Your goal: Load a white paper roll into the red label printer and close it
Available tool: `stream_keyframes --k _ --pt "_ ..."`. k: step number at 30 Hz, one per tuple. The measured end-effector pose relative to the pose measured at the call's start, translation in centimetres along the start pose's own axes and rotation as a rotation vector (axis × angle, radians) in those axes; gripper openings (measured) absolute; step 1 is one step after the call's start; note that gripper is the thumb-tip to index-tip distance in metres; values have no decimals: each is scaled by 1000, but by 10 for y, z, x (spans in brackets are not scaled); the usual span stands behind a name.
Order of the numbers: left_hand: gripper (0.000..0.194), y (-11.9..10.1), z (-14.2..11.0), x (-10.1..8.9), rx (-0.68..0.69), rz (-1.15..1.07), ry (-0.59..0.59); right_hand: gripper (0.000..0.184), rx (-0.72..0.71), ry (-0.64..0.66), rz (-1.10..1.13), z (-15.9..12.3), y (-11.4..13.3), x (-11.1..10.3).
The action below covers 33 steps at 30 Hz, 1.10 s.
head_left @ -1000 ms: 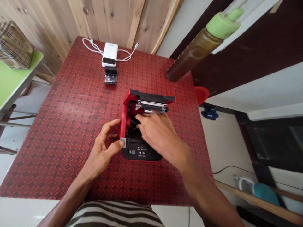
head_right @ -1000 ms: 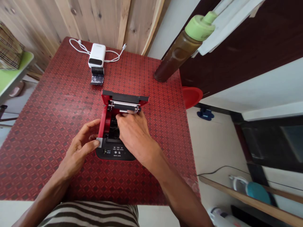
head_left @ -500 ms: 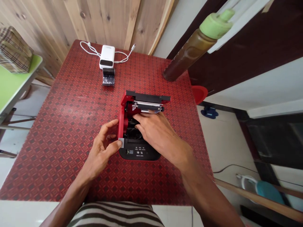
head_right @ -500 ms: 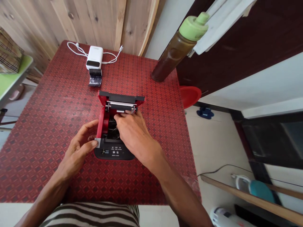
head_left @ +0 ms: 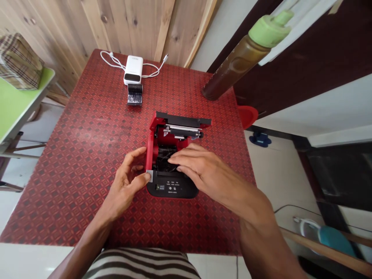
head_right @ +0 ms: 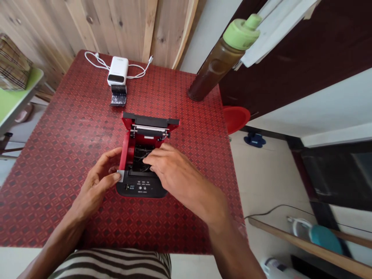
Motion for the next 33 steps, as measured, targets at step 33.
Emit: stream_keyframes --k 33 --pt "41 -71 85 21 427 202 -8 27 -38 -545 -368 -60 41 17"
Point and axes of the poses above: each hand's wrist, its own z-axis towards the middle knuckle, its own x-axis out of the palm, y = z × x, the point moved 6 cm from there along z, towards the middle knuckle, and after that the axes turned 10 degrees about x, right-handed, at the moved point
